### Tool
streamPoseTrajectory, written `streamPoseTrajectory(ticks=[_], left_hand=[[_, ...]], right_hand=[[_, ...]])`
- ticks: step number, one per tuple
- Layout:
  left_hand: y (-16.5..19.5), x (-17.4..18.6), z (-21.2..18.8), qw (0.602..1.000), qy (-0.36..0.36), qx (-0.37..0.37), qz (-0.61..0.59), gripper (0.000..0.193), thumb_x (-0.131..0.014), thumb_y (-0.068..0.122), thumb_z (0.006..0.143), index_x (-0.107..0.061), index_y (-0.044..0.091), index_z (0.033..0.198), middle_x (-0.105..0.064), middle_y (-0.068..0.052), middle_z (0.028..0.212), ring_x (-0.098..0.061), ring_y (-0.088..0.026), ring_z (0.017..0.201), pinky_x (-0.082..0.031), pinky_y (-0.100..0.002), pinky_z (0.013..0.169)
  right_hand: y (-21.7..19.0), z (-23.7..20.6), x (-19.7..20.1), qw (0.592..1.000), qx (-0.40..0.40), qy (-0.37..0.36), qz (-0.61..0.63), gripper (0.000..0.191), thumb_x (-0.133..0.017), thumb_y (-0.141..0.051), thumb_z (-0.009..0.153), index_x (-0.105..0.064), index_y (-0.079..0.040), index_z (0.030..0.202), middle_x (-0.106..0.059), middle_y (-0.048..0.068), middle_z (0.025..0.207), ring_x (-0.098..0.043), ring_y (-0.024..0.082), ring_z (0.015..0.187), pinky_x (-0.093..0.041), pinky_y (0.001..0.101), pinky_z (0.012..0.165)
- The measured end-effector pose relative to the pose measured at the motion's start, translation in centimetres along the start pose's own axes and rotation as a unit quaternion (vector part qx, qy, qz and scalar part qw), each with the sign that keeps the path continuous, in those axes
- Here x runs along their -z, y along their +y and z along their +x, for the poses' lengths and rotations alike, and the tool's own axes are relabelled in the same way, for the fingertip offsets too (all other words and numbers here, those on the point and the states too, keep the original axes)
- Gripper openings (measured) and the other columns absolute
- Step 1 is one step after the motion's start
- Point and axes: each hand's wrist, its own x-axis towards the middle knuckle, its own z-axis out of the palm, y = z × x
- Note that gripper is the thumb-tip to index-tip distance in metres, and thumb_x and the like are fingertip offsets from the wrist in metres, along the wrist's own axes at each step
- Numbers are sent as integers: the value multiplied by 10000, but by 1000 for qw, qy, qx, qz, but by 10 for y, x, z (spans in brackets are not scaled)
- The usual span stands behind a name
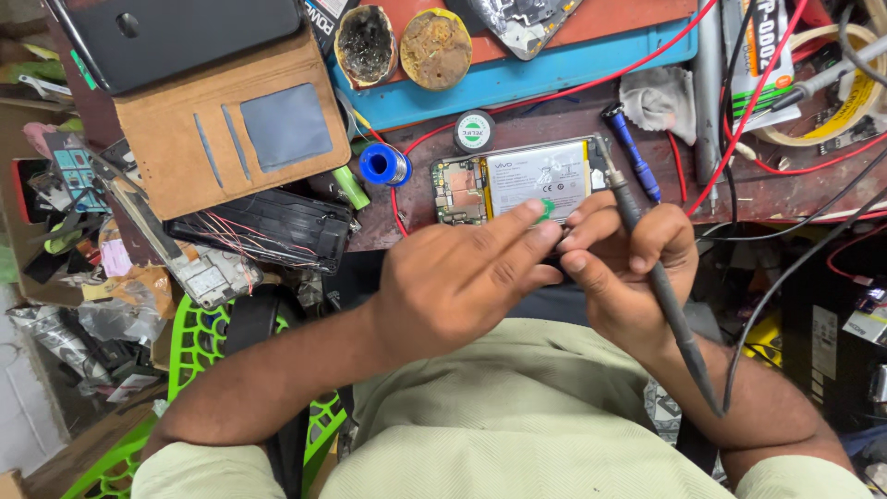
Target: The person uses a soldering iron and solder wire to work on a disassembled smartphone placed on a cluttered workbench. They apply flux, heat components, and add solder to the circuit board while handling the phone and tools.
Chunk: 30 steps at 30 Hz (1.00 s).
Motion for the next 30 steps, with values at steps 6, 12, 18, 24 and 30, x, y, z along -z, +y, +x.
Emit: streamPoseTrajectory(ticks=[6, 12, 18, 24, 30], left_hand=[[-6, 0, -9, 998, -36, -38, -40, 346, -702, 31, 955, -662, -78, 1281, -703, -127, 1035, -714, -240, 896, -572, -349, 737], [-8, -3, -18, 997, -33, -13, -70, 306, -730, 35, 925, -669, -58, 1210, -700, -121, 1023, -716, -244, 888, -574, -355, 740], [-5, -11, -20, 996, -4, 10, -90, 269, -808, 12, 958, -656, -22, 1177, -700, -101, 1006, -706, -244, 864, -565, -361, 728], [4, -10, -14, 998, 23, 28, -59, 225, -813, 57, 980, -654, 22, 1136, -665, -81, 975, -681, -238, 830, -540, -370, 693], [-9, 20, 13, 976, 69, 118, 170, 119, -792, 88, 1034, -691, 62, 1090, -616, -58, 982, -638, -235, 836, -506, -367, 719]], right_hand=[[3, -6, -5, 999, -30, -11, 29, 433, -755, 98, 961, -394, -142, 966, -707, 144, 980, -583, 190, 1094, -503, 314, 998], [0, -4, -6, 999, -33, -3, 39, 415, -741, 114, 963, -410, -137, 962, -704, 152, 985, -587, 197, 1092, -505, 315, 999], [1, -4, -6, 999, -28, 11, 29, 409, -729, 127, 971, -415, -134, 957, -697, 158, 979, -603, 204, 1074, -509, 321, 994], [-2, -7, -8, 999, -15, 20, 30, 405, -721, 137, 1002, -415, -129, 983, -693, 155, 998, -610, 197, 1044, -489, 323, 1011], [-17, -2, 6, 998, 14, 59, 29, 417, -713, 144, 1024, -403, -135, 1011, -686, 149, 1018, -618, 187, 1015, -525, 299, 960]])
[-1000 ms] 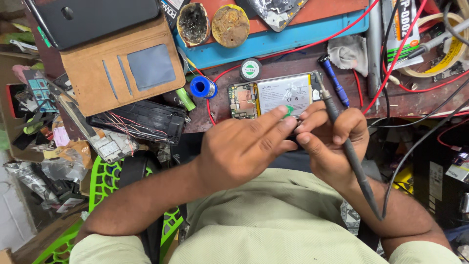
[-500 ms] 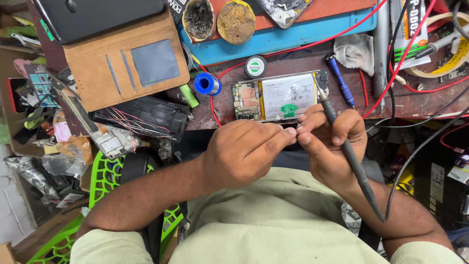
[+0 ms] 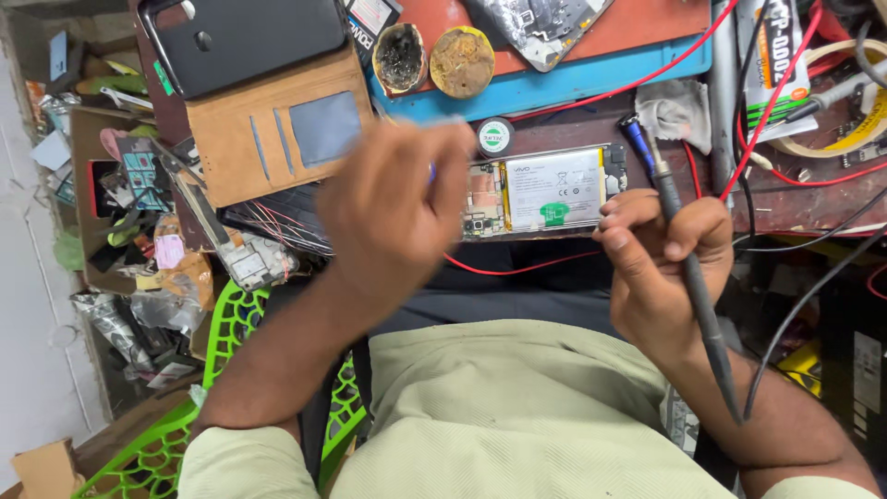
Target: The person uses a soldering iron and solder wire to work on a disassembled smartphone placed on a cluttered workbench. They apply flux, heat components, and add solder to the circuit board while handling the phone and tools.
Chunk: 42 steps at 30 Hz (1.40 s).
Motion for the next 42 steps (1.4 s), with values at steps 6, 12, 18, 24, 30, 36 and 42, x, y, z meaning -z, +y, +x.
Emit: streamPoseTrajectory(ticks=[6, 12, 18, 24, 30, 36, 42], left_hand=[[-17, -17, 19, 995, -10, 2, 103, 92, -768, 85, 981, -691, 71, 1029, -523, -57, 1008, -560, -255, 969, -479, -378, 795], [-23, -28, 11, 985, -2, -11, 174, 108, -778, 132, 996, -684, 91, 1027, -502, -59, 1009, -520, -264, 953, -445, -408, 784], [-33, -33, 0, 965, -53, -63, 249, 45, -712, 88, 1019, -701, 76, 1061, -540, -29, 875, -547, -192, 777, -417, -349, 641], [-45, -45, 3, 958, -53, -28, 280, 175, -679, 120, 968, -713, 84, 1136, -710, -32, 1138, -577, -165, 798, -437, -310, 660], [-64, -41, 13, 981, -45, -41, 184, 188, -705, 111, 946, -712, 75, 1131, -721, -22, 1158, -576, -179, 802, -436, -333, 668], [-70, -32, 13, 991, -26, -51, 120, 107, -741, 106, 1006, -700, 65, 1096, -702, -21, 1051, -570, -194, 779, -425, -361, 675], [-67, -39, 13, 989, 9, -32, 144, 74, -758, 130, 1037, -711, 76, 1057, -640, -10, 917, -559, -204, 755, -434, -362, 674]], right_hand=[[-1, 0, 14, 999, 13, 13, -41, 427, -722, 141, 1023, -395, -135, 1020, -676, 151, 1027, -607, 167, 1003, -519, 253, 846], [9, 3, 17, 995, 41, -25, -86, 409, -710, 126, 1011, -391, -131, 1021, -687, 168, 1001, -611, 188, 1007, -514, 267, 901], [20, 13, 6, 985, 60, -66, -149, 389, -707, 99, 1000, -390, -125, 1018, -689, 166, 996, -613, 193, 992, -505, 307, 920], [28, 25, -5, 973, 81, -91, -197, 400, -716, 81, 977, -392, -150, 1021, -704, 164, 995, -641, 214, 1006, -533, 328, 907], [38, 33, -14, 972, 84, -82, -203, 396, -721, 75, 973, -398, -149, 1020, -702, 160, 986, -653, 217, 989, -552, 325, 897], [36, 35, -17, 964, 121, -85, -223, 395, -713, 73, 977, -387, -146, 1020, -698, 166, 985, -660, 226, 947, -552, 324, 856], [24, 40, -23, 953, 144, -107, -246, 391, -703, 81, 971, -393, -148, 1036, -689, 186, 979, -682, 244, 919, -571, 334, 820]])
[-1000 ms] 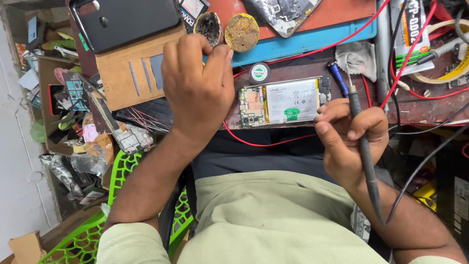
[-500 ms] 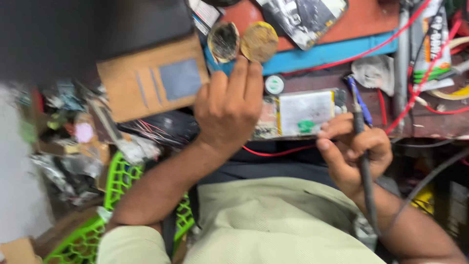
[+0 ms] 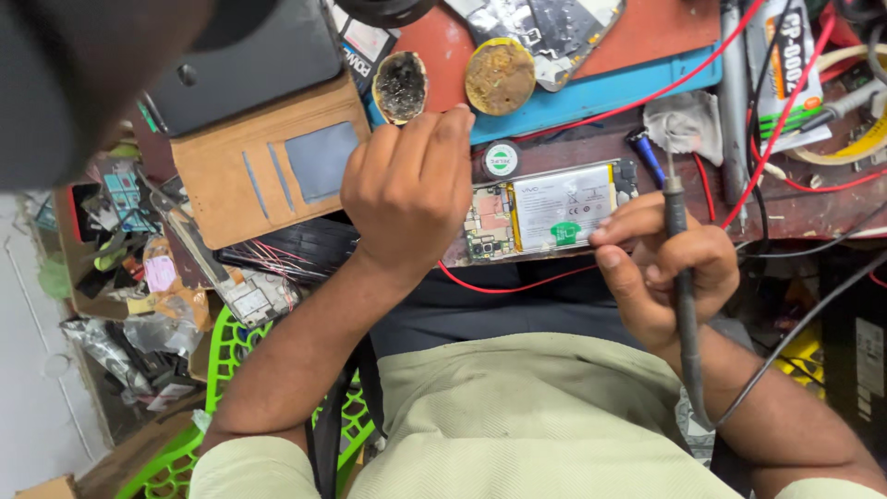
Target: The person uses a soldering iron and solder wire to work on a disassembled smartphone placed on a cluttered workbench. They apply flux, heat components, and add solder to the circuit board while handling the phone and tools.
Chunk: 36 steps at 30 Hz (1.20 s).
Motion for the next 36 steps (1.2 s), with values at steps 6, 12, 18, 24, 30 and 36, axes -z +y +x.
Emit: streamPoseTrajectory(ticks=[6, 12, 18, 24, 30, 36], left_hand=[[5, -1, -3, 999, 5, -9, 42, 101, -764, 139, 1020, -740, 78, 1097, -619, 1, 871, -551, -192, 742, -422, -354, 659], [5, -1, -9, 997, 12, -20, 68, 88, -752, 152, 1040, -738, 98, 1108, -605, 17, 850, -535, -175, 734, -407, -346, 658], [5, -1, -9, 996, 10, -19, 83, 64, -743, 163, 1038, -736, 108, 1069, -566, 22, 796, -532, -167, 721, -380, -347, 636], [4, -2, -7, 996, 18, -17, 85, 63, -742, 167, 1038, -737, 105, 1049, -554, 23, 787, -531, -164, 725, -376, -348, 636], [2, -3, -7, 996, 22, -18, 84, 70, -744, 169, 1022, -744, 103, 1046, -538, 20, 764, -519, -163, 705, -364, -347, 620], [3, -2, -8, 996, 26, -16, 81, 75, -752, 175, 1027, -746, 107, 1056, -540, 25, 764, -523, -164, 706, -364, -350, 624]], right_hand=[[-11, 5, -6, 999, 23, -21, -29, 384, -707, 85, 933, -402, -141, 991, -690, 182, 990, -702, 245, 880, -568, 328, 768], [-17, 9, -11, 997, 5, -26, -70, 370, -720, 82, 954, -409, -119, 962, -695, 185, 959, -713, 223, 902, -547, 302, 761], [-12, 16, -14, 998, -16, -16, -65, 362, -717, 69, 1012, -406, -116, 1001, -713, 205, 1004, -685, 180, 904, -493, 239, 720], [1, 20, -19, 998, -54, 13, -2, 256, -660, -29, 1093, -414, -92, 1065, -713, 215, 1079, -582, 80, 810, -480, 193, 755], [9, 15, -24, 996, -73, 14, 39, 197, -620, -78, 1109, -427, -85, 1069, -704, 206, 1082, -566, 74, 836, -499, 200, 819], [9, 12, -24, 997, -71, -7, 21, 206, -628, -59, 1100, -427, -79, 1063, -693, 208, 1096, -614, 107, 938, -498, 217, 876]])
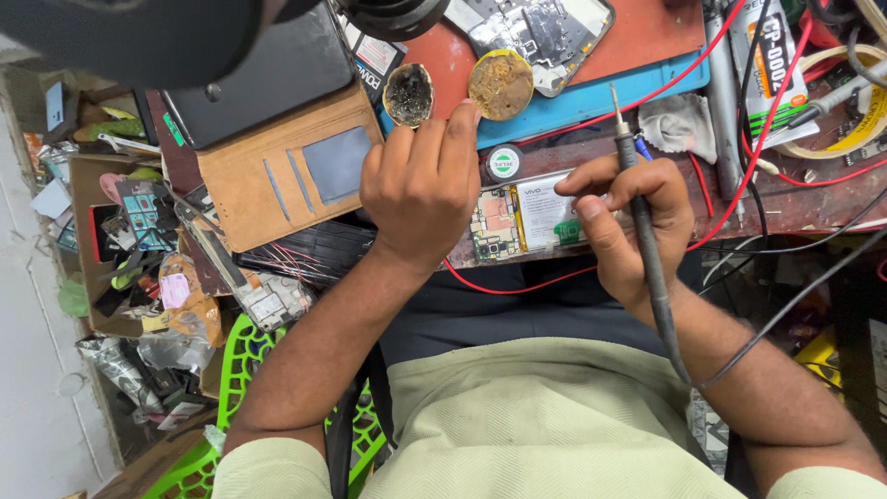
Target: The person uses a soldering iron and solder wire to work on a disassembled smartphone placed on a cluttered workbench. They apply flux, heat components, and add solder to the circuit board while handling the phone and tools.
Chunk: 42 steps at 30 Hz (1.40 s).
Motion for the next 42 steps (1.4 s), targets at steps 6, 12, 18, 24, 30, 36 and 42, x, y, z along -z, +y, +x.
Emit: streamPoseTrajectory(ticks=[6, 12, 18, 24, 30, 36, 42], left_hand=[[2, 3, -2, 1000, 7, 3, 7, 76, -762, 172, 1029, -748, 104, 1060, -545, 26, 765, -529, -162, 706, -364, -350, 623], [5, 5, -4, 1000, 10, 2, 9, 73, -762, 163, 1022, -750, 106, 1064, -546, 25, 765, -537, -162, 712, -370, -350, 625], [5, 3, -4, 1000, 8, 4, 9, 65, -749, 159, 1023, -749, 108, 1063, -539, 22, 764, -540, -165, 718, -379, -350, 632], [5, 4, -3, 1000, 8, 5, 16, 69, -745, 166, 1009, -752, 108, 1047, -527, 16, 745, -534, -170, 703, -378, -350, 623], [4, 4, -5, 1000, 9, 13, 10, 71, -754, 166, 1022, -743, 107, 1060, -539, 21, 766, -542, -170, 722, -388, -351, 644], [6, 2, -6, 1000, 12, 16, 13, 80, -765, 168, 1006, -742, 108, 1053, -549, 20, 768, -544, -169, 720, -386, -351, 642], [6, 2, -6, 1000, 19, 16, 10, 86, -776, 163, 1000, -745, 103, 1053, -545, 19, 758, -538, -171, 711, -385, -353, 639]], right_hand=[[-4, -4, -6, 1000, 5, -11, -3, 214, -643, -27, 1078, -436, -78, 1088, -688, 204, 1086, -647, 134, 986, -516, 244, 930], [-10, -9, -7, 1000, 10, -20, -14, 220, -649, -13, 1054, -443, -80, 1086, -692, 192, 1077, -648, 136, 961, -515, 244, 906], [-9, -9, -7, 1000, 7, -18, -6, 224, -657, -11, 1050, -447, -80, 1083, -695, 185, 1074, -641, 121, 933, -522, 238, 877], [-9, -11, -10, 1000, 5, -28, 2, 223, -658, -7, 1047, -452, -85, 1081, -690, 178, 1082, -640, 113, 939, -524, 234, 873], [-9, -11, -11, 1000, 5, -29, -5, 229, -663, -1, 1041, -454, -86, 1077, -696, 173, 1071, -617, 97, 908, -508, 226, 843], [-10, -12, -8, 999, 12, -31, -14, 231, -663, 6, 1036, -454, -84, 1072, -699, 173, 1079, -601, 94, 886, -500, 227, 828], [-10, -12, -9, 999, 16, -34, -14, 237, -669, 17, 1030, -457, -83, 1067, -702, 178, 1056, -596, 95, 868, -501, 228, 789]])
